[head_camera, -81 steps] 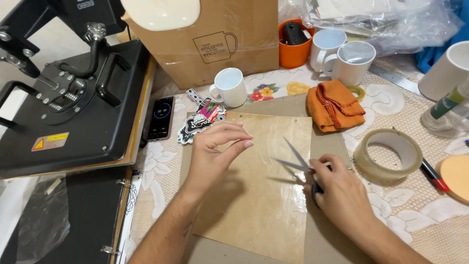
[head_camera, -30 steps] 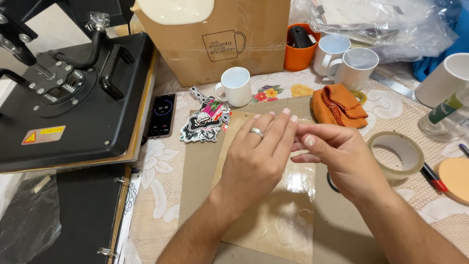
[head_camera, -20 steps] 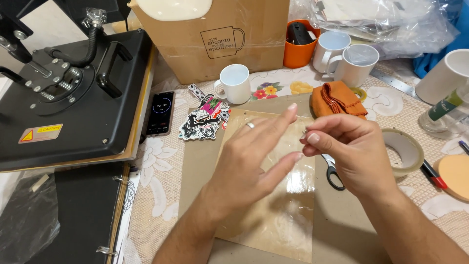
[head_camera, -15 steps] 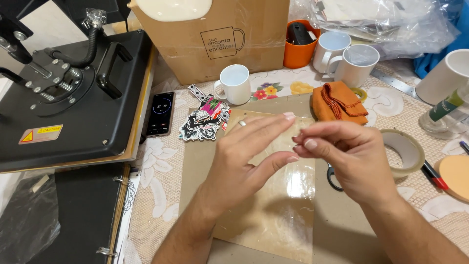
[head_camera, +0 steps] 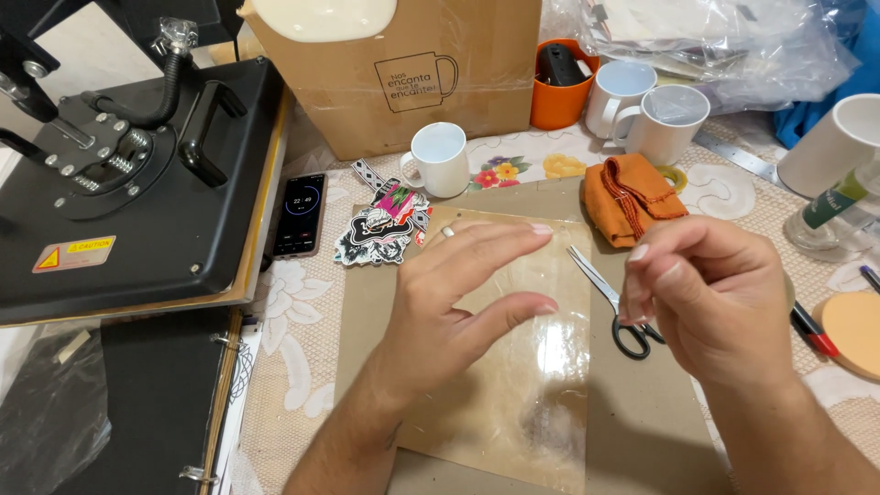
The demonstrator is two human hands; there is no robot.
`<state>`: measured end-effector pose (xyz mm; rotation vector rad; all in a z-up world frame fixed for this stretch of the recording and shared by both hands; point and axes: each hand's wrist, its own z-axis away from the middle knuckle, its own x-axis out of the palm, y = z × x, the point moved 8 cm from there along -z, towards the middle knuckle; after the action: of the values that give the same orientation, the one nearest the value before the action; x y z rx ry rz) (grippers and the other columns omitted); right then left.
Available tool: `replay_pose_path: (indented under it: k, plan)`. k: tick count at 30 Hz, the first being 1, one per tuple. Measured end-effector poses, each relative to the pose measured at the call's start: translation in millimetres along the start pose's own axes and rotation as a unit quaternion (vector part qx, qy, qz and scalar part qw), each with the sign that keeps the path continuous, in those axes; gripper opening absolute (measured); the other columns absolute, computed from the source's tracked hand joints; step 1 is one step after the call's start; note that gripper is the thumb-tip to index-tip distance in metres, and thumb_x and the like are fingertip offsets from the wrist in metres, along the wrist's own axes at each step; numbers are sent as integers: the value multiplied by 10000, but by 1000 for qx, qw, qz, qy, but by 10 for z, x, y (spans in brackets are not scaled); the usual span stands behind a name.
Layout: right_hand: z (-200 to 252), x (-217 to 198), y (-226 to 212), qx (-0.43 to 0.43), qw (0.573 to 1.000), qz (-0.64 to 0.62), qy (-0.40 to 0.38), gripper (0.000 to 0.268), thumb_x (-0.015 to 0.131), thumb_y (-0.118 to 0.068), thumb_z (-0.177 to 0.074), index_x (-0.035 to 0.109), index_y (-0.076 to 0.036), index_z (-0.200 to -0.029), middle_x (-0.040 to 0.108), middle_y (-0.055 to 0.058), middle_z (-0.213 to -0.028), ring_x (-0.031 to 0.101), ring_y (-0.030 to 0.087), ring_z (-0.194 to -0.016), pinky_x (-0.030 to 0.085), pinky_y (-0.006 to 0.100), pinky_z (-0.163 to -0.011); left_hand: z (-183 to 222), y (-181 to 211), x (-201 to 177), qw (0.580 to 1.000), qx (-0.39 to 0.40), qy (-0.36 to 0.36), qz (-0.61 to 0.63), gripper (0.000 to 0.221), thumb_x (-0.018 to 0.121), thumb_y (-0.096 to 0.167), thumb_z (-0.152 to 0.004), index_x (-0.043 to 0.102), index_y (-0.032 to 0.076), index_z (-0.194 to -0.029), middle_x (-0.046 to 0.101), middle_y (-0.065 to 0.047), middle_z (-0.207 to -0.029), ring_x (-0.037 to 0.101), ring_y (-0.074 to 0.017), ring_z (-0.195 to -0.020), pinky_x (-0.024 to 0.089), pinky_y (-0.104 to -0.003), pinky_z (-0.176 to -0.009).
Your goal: Cutting circular stickers from a sheet and applying them to small circular bases for a craft or printing project.
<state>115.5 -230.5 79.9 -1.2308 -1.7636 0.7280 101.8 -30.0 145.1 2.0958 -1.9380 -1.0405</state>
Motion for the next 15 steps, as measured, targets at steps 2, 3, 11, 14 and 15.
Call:
replay_pose_path:
  k: [2, 3, 11, 14, 15]
  plan:
    - [19, 9, 89, 25, 1000, -19, -1, 222, 748, -136, -864, 643, 11, -993, 654, 101, -672, 633, 128, -530, 597, 226, -488, 35, 22, 83, 1000, 12, -12, 2, 452, 789, 255, -860, 646, 40, -1231, 704, -133, -1239, 707, -279, -1157, 551, -402, -1079]
    - [20, 20, 152, 49, 998, -39, -4, 323, 807, -105, -784, 642, 33, -1026, 703, 120, -684, 686, 137, -550, 634, 234, -500, 49, 42, 128, 999, 23, -23, 3, 521, 802, 301, -841, 634, 65, -1274, 680, -126, -1309, 678, -269, -1225, 537, -410, -1129]
    - [50, 231, 320, 130, 984, -107, -54, 384, 845, -54, -739, 566, -59, -1003, 713, 107, -705, 663, 142, -533, 556, 227, -476, 200, -121, 341, 984, -33, 40, 171, 219, 776, 179, -915, 719, 183, -1127, 686, -35, -1291, 630, -200, -1247, 545, -374, -1168]
    - [62, 205, 400, 154, 978, -126, -54, 397, 866, -65, -716, 549, -74, -956, 714, 113, -729, 663, 151, -540, 555, 233, -464, 230, -258, 432, 948, -107, 41, 298, 164, 784, 191, -894, 745, 223, -1049, 696, -15, -1256, 643, -159, -1225, 554, -333, -1151]
    - [67, 191, 436, 168, 976, -130, -53, 405, 880, -84, -701, 540, -86, -922, 715, 126, -723, 651, 155, -525, 542, 238, -452, 241, -314, 482, 917, -144, 43, 369, 117, 787, 182, -879, 761, 209, -990, 704, -35, -1215, 678, -159, -1187, 571, -327, -1128]
